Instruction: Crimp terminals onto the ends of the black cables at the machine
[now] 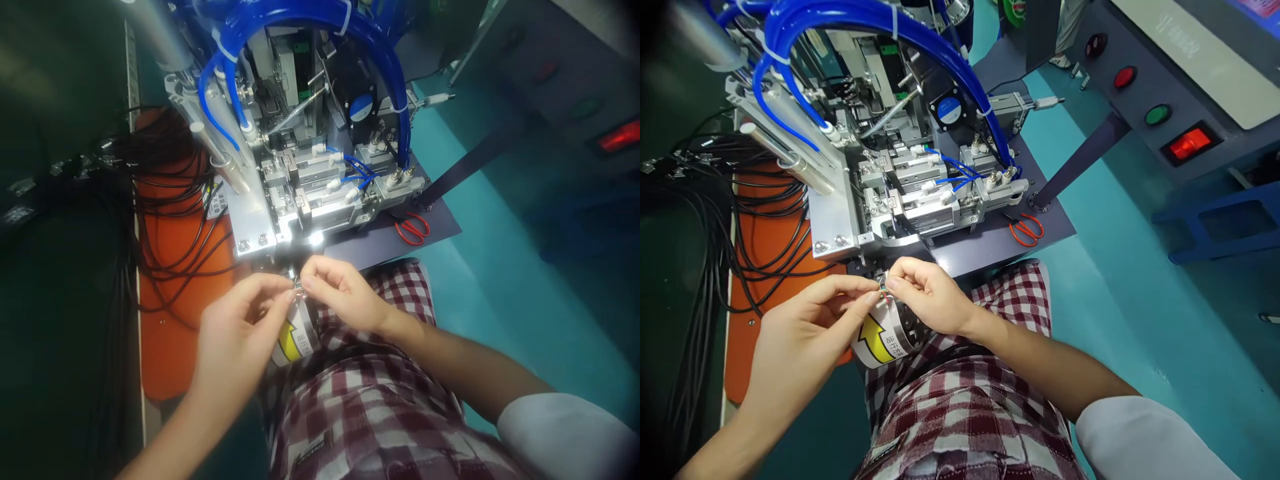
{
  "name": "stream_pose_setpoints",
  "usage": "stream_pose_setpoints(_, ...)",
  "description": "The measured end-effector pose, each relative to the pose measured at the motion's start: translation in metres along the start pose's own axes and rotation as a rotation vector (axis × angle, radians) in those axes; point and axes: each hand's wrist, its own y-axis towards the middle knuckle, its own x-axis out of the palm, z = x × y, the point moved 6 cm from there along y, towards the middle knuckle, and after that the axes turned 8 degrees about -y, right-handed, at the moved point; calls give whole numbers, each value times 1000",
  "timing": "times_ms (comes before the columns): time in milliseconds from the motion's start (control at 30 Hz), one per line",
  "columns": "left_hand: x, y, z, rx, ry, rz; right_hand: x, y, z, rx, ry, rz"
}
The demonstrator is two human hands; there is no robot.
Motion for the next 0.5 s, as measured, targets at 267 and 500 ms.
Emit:
stream_pose_setpoints(267, 9, -7, 11, 610, 421, -41, -4, 2, 17, 69, -32, 73)
stream_pose_setpoints(500, 1, 0, 2, 623, 498, -14, -2, 14, 26, 79, -44, 115)
